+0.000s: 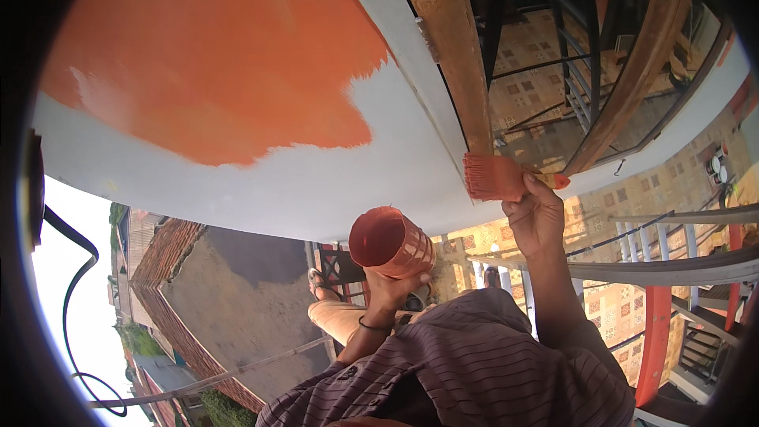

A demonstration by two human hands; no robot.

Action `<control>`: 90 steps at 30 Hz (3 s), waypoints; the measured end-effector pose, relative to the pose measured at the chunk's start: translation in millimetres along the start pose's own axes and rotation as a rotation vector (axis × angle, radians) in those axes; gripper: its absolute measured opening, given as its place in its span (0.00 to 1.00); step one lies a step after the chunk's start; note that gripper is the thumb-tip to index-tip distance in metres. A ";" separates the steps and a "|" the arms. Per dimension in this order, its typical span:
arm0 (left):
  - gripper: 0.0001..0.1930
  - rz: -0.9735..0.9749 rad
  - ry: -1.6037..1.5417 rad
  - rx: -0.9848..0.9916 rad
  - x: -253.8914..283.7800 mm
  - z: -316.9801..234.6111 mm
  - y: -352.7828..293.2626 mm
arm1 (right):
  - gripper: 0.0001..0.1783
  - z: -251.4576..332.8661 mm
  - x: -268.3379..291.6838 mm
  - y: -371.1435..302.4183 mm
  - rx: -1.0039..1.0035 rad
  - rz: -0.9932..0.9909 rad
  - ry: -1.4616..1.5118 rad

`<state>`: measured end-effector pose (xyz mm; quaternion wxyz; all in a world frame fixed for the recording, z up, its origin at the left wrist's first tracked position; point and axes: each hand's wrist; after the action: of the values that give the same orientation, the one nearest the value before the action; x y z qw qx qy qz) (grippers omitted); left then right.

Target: The person paints a white wall with orange paint using a brush and a small container. They repeatedly dip the brush into the container and apply paint in broad strokes across the wall surface.

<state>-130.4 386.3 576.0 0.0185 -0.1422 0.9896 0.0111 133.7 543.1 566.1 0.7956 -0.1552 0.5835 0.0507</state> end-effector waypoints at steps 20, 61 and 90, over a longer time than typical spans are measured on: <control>0.47 -0.015 -0.056 -0.015 0.6 -1.7 -1.6 | 0.15 4.9 -18.9 -6.9 0.092 0.113 -0.109; 0.52 -0.030 0.023 -0.016 6.2 -0.1 6.2 | 0.13 -18.8 -66.0 -1.2 0.363 0.135 -0.485; 0.50 -0.010 0.171 -0.354 -0.9 -17.0 37.6 | 0.11 -28.8 -173.3 -20.8 0.663 0.994 -1.390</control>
<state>-140.7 422.1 593.6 -0.0910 -0.1488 0.9694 0.1729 58.4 532.0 725.8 0.8580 0.4154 -0.0424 0.2992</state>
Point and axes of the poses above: each hand's wrist, its own y-axis towards the middle knuckle, its own x-axis out of the back of the hand, z = x × y, and after that the axes turned 1 degree about -y, right-handed
